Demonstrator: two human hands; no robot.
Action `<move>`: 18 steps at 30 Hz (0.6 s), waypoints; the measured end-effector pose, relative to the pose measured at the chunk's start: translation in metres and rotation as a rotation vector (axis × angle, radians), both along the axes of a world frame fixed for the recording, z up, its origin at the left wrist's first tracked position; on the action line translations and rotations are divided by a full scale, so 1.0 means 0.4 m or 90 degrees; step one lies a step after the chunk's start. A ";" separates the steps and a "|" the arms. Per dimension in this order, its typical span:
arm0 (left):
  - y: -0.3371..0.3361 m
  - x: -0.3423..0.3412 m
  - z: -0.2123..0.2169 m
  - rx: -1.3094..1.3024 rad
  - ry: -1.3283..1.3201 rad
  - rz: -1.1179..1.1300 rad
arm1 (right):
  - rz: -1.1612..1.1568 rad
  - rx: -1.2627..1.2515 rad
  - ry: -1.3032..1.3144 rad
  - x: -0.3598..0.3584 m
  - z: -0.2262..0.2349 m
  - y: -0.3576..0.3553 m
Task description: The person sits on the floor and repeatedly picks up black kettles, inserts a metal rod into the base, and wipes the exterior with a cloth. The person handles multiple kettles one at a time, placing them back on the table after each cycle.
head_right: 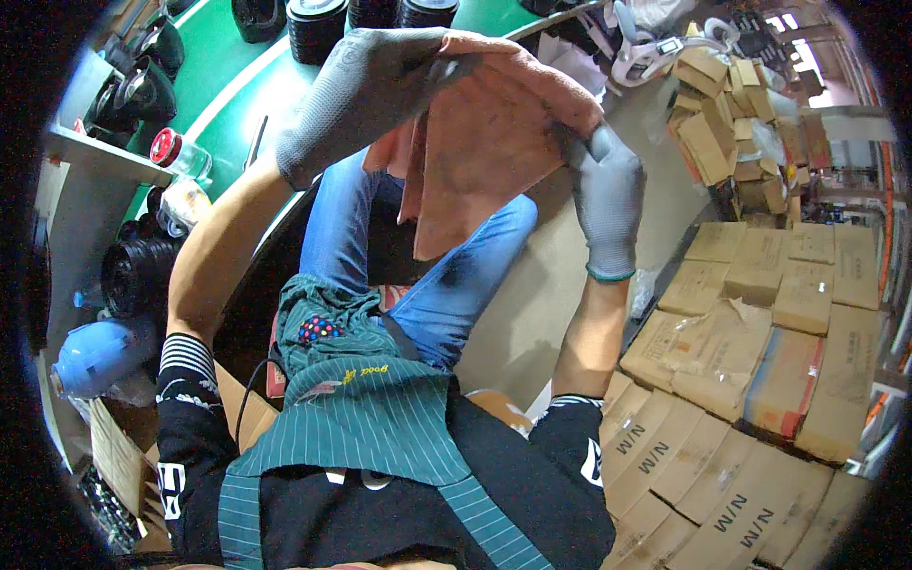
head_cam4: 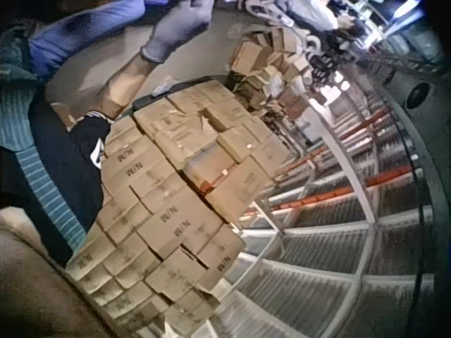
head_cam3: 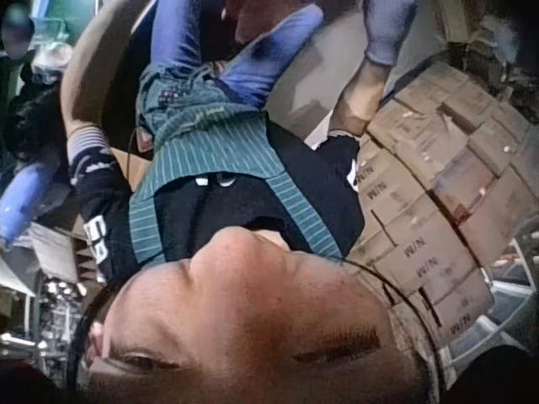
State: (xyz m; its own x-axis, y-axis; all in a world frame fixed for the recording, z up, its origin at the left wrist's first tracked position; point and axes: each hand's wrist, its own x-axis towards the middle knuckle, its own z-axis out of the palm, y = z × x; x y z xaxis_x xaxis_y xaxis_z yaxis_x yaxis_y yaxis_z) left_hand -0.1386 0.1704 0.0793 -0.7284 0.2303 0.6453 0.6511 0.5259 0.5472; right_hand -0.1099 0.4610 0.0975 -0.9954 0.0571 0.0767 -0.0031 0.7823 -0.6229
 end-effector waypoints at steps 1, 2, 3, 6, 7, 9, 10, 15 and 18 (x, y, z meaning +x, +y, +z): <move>0.003 -0.005 0.008 -0.009 0.010 -0.002 | 0.035 -0.123 0.048 -0.016 -0.049 0.054; 0.002 -0.013 0.008 -0.020 0.017 0.001 | 0.033 -0.204 0.062 -0.014 -0.069 0.056; -0.008 -0.018 0.009 -0.033 0.025 0.013 | 0.038 -0.287 0.076 -0.007 -0.081 0.040; -0.028 -0.026 0.017 -0.096 0.069 0.036 | 0.063 -0.299 0.077 0.014 -0.086 0.033; -0.030 -0.028 0.023 -0.052 0.050 0.020 | 0.180 -0.218 0.187 0.006 -0.135 0.050; -0.037 -0.044 0.003 0.023 0.039 -0.001 | 0.261 -0.359 0.148 -0.005 -0.171 0.046; -0.042 -0.051 -0.010 -0.001 0.020 0.011 | 0.216 -0.576 -0.006 -0.011 -0.176 0.045; -0.047 -0.051 0.000 -0.003 -0.030 -0.021 | 0.067 -0.828 -0.299 -0.006 -0.202 -0.029; -0.045 -0.043 0.003 0.000 -0.119 -0.048 | 0.274 -1.075 -0.539 -0.020 -0.201 -0.017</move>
